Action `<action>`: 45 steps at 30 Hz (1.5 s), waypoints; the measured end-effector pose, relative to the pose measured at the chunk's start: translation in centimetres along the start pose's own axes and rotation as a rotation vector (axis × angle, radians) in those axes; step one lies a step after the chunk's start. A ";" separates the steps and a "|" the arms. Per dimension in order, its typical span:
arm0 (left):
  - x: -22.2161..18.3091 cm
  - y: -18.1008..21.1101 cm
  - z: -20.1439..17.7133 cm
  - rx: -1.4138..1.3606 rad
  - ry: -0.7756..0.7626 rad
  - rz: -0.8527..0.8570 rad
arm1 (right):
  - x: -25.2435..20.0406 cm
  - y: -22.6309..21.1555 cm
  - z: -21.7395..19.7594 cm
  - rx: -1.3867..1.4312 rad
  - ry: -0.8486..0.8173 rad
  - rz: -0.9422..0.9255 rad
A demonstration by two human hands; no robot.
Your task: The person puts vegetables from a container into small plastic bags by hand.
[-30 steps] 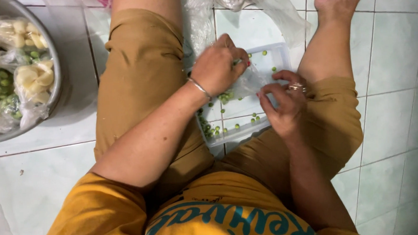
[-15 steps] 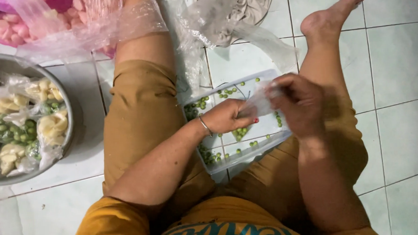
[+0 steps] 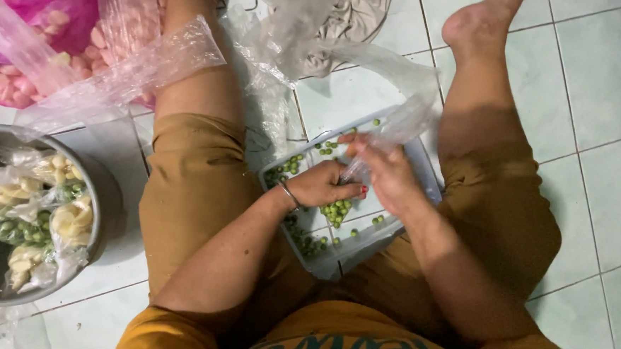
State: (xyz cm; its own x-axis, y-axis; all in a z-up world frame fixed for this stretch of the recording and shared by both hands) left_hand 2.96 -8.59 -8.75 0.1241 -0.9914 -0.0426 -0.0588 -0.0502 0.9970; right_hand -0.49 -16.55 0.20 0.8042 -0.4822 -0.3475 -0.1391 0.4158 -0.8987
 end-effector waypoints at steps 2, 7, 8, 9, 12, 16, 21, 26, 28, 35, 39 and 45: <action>-0.4 0.8 0.1 0.013 -0.038 -0.036 | 2.6 -4.8 -3.3 0.061 0.184 0.028; -0.7 0.5 -0.5 0.237 -0.162 -0.122 | 0.5 -14.2 -9.8 -0.069 0.450 -0.502; -0.7 0.2 -0.5 0.305 -0.172 -0.112 | -0.2 -15.0 -5.8 -0.564 0.197 -0.596; -0.7 -0.1 -0.5 0.374 -0.181 -0.102 | -1.2 -14.0 -1.7 -1.057 -0.077 -0.659; -1.3 1.7 -1.6 0.239 -0.163 -0.049 | -2.1 -0.9 -0.2 -1.688 -0.401 -0.525; -1.4 3.5 -5.7 0.198 0.051 -0.085 | -2.5 3.2 -1.0 -1.326 -0.601 0.367; -1.2 3.3 -5.0 0.046 0.053 -0.084 | -1.6 -0.2 2.0 0.061 -0.703 -0.270; -1.7 2.8 -4.9 -0.010 0.000 -0.072 | -1.0 0.6 -0.2 -1.072 -0.465 -0.224; -1.5 2.6 -5.1 -0.031 0.010 -0.061 | -1.4 3.0 -1.2 -0.738 -0.457 0.176; -1.6 2.8 -5.1 0.044 0.052 -0.055 | -2.6 -0.7 1.9 -0.884 -0.612 -0.622; -2.1 4.6 -6.6 0.345 0.347 -0.036 | 0.1 2.4 -2.1 -1.194 -0.400 -0.434; -2.4 2.3 -3.9 0.025 0.384 -0.222 | -1.4 1.5 1.8 -1.311 -0.188 -0.279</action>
State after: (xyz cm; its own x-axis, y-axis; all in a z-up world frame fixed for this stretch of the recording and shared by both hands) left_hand 6.40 -5.88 -6.11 0.4953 -0.8393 -0.2241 -0.0122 -0.2647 0.9643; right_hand -0.82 -13.85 -0.16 0.9475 -0.2734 -0.1661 -0.3188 -0.7639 -0.5611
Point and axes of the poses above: each hand's wrist, its own x-axis towards the middle knuckle, its own z-axis out of the palm, y = z × x, the point moved 8 cm from there along x, towards the middle knuckle, and after that the axes turned 6 degrees about x, right-handed, at the moved point
